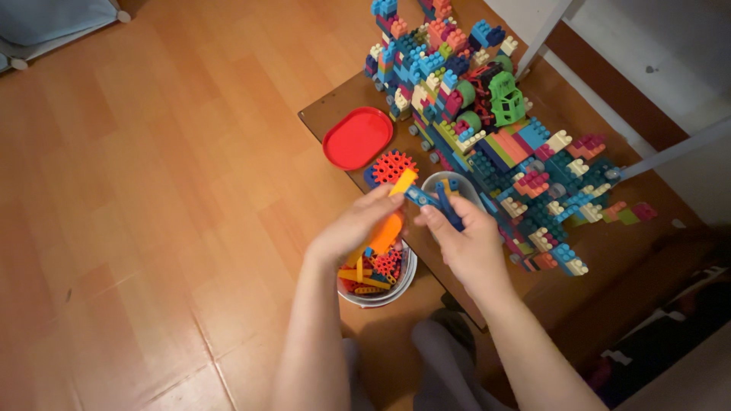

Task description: The person assembles building block pieces by hand, connecting yellow, orange, and blue plastic components together above a wooden surface.

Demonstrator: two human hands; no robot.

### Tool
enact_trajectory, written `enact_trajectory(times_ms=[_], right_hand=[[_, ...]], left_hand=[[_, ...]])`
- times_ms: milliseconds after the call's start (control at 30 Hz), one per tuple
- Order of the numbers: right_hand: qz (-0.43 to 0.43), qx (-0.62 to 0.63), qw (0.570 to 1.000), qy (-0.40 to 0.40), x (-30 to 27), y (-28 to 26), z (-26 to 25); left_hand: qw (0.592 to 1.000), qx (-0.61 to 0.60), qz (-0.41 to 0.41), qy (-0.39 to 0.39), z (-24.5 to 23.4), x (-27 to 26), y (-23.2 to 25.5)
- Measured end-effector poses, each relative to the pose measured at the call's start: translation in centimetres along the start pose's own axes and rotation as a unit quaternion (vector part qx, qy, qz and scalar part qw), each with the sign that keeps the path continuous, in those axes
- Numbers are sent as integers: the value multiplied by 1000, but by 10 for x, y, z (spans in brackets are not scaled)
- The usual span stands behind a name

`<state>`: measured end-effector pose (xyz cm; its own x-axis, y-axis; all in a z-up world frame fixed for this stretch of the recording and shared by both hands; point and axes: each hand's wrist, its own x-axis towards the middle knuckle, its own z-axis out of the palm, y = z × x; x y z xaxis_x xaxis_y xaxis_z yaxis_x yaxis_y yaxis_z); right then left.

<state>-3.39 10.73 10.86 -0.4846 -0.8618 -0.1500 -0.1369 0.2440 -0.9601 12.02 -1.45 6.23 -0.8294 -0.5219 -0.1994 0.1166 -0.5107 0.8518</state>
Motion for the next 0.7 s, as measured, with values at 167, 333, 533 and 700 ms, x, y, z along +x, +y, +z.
enact_trajectory(times_ms=[167,333,533,700], right_hand=[[12,15,1000,-19,6,6,-8],[54,43,997,-40,5,16,-10],[-77,20,996,-31,3,18,-15],[2,66,997,-45,6,14,-20]], left_hand=[[992,128,-6,7,11,4,-4],[991,124,-41,14,17,7,-1],[984,176,31,19,22,7,3],[948,284,145,-24,35,-3,15]])
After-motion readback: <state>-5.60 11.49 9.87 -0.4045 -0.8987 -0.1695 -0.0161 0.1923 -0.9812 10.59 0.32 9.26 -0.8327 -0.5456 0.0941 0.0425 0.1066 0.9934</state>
